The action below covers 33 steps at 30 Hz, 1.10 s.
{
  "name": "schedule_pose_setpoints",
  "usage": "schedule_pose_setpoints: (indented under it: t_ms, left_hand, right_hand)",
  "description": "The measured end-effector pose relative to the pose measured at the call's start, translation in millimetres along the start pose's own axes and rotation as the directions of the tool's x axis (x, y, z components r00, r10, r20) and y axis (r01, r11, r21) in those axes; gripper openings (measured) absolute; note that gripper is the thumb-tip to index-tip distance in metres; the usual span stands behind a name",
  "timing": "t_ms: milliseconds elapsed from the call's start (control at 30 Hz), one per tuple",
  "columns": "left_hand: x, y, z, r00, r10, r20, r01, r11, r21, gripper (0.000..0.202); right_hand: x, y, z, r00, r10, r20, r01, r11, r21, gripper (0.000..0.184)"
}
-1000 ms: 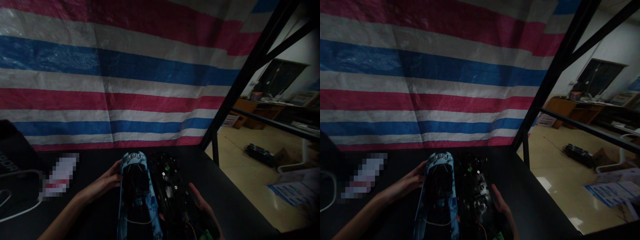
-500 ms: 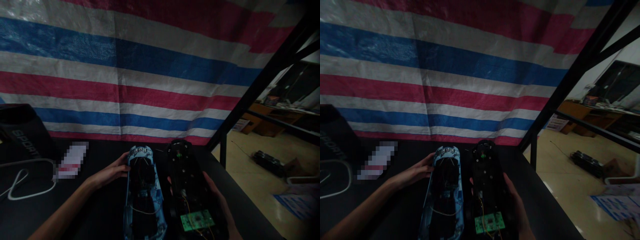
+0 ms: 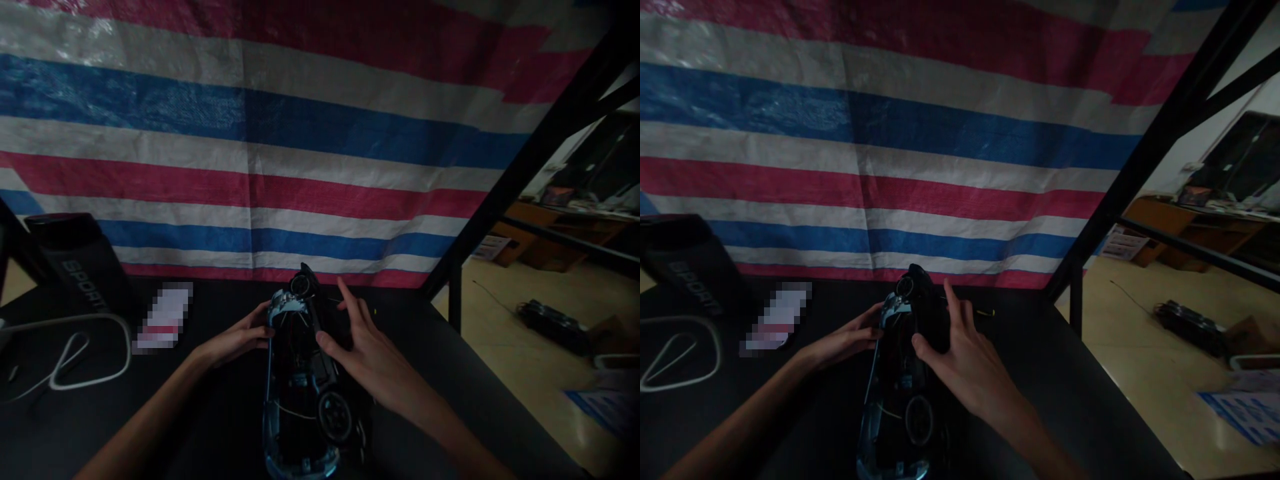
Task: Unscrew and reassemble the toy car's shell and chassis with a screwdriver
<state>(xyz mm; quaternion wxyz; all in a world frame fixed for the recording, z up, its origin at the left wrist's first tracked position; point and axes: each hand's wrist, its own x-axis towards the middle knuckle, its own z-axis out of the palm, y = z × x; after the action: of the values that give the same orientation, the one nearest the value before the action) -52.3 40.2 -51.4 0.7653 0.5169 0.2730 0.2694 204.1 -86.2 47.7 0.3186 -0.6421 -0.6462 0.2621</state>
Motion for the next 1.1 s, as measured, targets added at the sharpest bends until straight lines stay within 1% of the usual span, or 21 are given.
schedule_pose_setpoints:
  t_ms: [67, 167, 267, 367, 433, 533, 667, 867, 1000, 1100]
  left_hand:
    - [-1, 2, 1.7, 1.0, 0.003, 0.009, -0.002, 1.0, -0.005, 0.078]
    - [-1, 3, 2.0, 0.999, 0.018, 0.035, -0.017, 1.0, -0.025, 0.074]
    - [-3, 4, 1.4, 0.998, 0.025, 0.058, -0.023, 0.999, -0.042, 0.073]
    - [-5, 5, 0.9, 0.999, 0.003, 0.04, -0.003, 1.0, -0.018, 0.075]
    - [-6, 6, 0.9, 1.0, -0.012, 0.027, 0.012, 1.0, 0.006, 0.076]
    - [-7, 7, 1.2, 1.0, -0.005, 0.028, 0.004, 1.0, 0.026, 0.076]
    - [-6, 5, 0.1, 0.999, 0.004, 0.035, -0.005, 0.999, 0.034, 0.074]
    - [-6, 5, -0.5, 0.999, -0.012, 0.031, 0.01, 0.999, 0.047, 0.076]
    - [-6, 4, -1.1, 0.999, -0.013, 0.042, 0.012, 0.999, 0.034, 0.079]
    - [-5, 0, -5.6, 0.997, -0.018, 0.069, 0.017, 1.0, 0.009, 0.08]
  right_hand:
    - [2, -15, 0, 1.0, -0.009, 0.024, 0.012, 0.989, -0.15, 0.092]
    - [4, -36, 0, 0.997, -0.039, 0.061, 0.057, 0.941, -0.335, 0.084]
    - [7, -50, 5, 0.996, -0.058, 0.067, 0.082, 0.885, -0.459, 0.083]
    - [10, -57, 16, 0.996, -0.044, 0.074, 0.077, 0.843, -0.532, 0.085]
    - [10, -60, 24, 0.995, -0.036, 0.091, 0.081, 0.824, -0.561, 0.082]
    - [10, -61, 35, 0.994, -0.027, 0.104, 0.083, 0.809, -0.582, 0.077]
    - [10, -58, 45, 0.994, -0.013, 0.105, 0.074, 0.794, -0.604, 0.079]
    - [10, -55, 51, 0.996, -0.029, 0.086, 0.079, 0.756, -0.649, 0.079]
    - [9, -56, 56, 0.99, -0.019, 0.141, 0.107, 0.755, -0.646, 0.077]
    - [8, -50, 55, 0.985, -0.012, 0.175, 0.125, 0.746, -0.654, 0.07]
